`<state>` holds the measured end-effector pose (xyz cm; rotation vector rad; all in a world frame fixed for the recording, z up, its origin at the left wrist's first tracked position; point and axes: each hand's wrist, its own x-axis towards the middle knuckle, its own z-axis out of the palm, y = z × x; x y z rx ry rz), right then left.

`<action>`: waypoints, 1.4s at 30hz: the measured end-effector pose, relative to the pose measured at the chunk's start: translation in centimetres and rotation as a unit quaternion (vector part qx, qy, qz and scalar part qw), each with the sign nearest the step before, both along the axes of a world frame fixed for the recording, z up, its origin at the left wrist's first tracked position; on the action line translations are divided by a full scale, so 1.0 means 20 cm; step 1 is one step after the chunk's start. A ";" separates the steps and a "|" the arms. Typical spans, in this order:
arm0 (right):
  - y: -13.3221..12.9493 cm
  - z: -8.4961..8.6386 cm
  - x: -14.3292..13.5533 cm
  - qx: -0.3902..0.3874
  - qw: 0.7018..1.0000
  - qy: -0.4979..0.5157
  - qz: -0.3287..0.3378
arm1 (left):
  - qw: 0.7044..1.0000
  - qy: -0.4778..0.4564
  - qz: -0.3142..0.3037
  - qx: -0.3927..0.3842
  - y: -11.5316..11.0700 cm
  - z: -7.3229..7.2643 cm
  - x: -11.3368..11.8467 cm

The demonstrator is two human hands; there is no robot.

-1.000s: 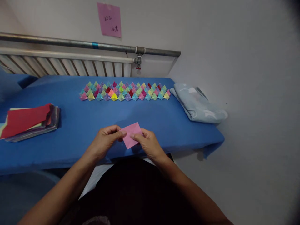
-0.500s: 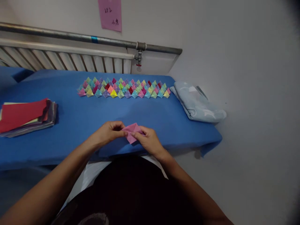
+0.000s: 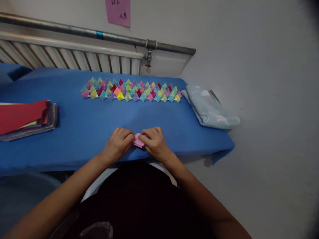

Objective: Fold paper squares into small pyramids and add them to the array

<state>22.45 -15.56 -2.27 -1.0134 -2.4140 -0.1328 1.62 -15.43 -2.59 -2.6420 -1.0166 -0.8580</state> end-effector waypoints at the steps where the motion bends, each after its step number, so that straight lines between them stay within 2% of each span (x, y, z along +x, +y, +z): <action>1: -0.02 -0.01 0.00 -0.011 1.000 -0.008 0.004 | 1.000 0.018 -0.005 -0.008 -0.02 -0.01 0.00; 4: -0.09 -0.03 0.01 -0.058 0.998 -0.031 0.014 | 0.997 0.056 -0.029 -0.047 -0.07 -0.02 -0.02; 9: -0.16 -0.03 0.03 -0.110 0.994 -0.006 0.016 | 0.995 0.052 -0.037 -0.082 -0.13 0.00 -0.03; 15: -0.18 -0.07 0.07 -0.113 0.993 0.040 0.005 | 0.998 0.041 -0.034 -0.045 -0.17 0.01 -0.02; 18: -0.19 -0.08 0.08 -0.103 0.993 0.052 -0.003 | 0.997 0.034 -0.035 -0.052 -0.18 0.01 -0.02; 25: -0.18 -0.08 0.10 -0.131 0.985 0.103 -0.045 | 0.998 0.011 0.024 -0.054 -0.21 0.01 0.01; 32: -0.17 -0.06 0.07 -0.194 0.964 0.147 -0.105 | 0.985 -0.034 0.103 -0.136 -0.22 -0.02 0.05; 36: -0.16 -0.05 0.04 -0.207 0.957 0.141 -0.145 | 0.972 -0.063 0.146 -0.171 -0.20 -0.04 0.06; 42: -0.14 -0.06 0.03 -0.204 0.955 0.148 -0.158 | 0.963 -0.051 0.181 -0.193 -0.18 -0.03 0.09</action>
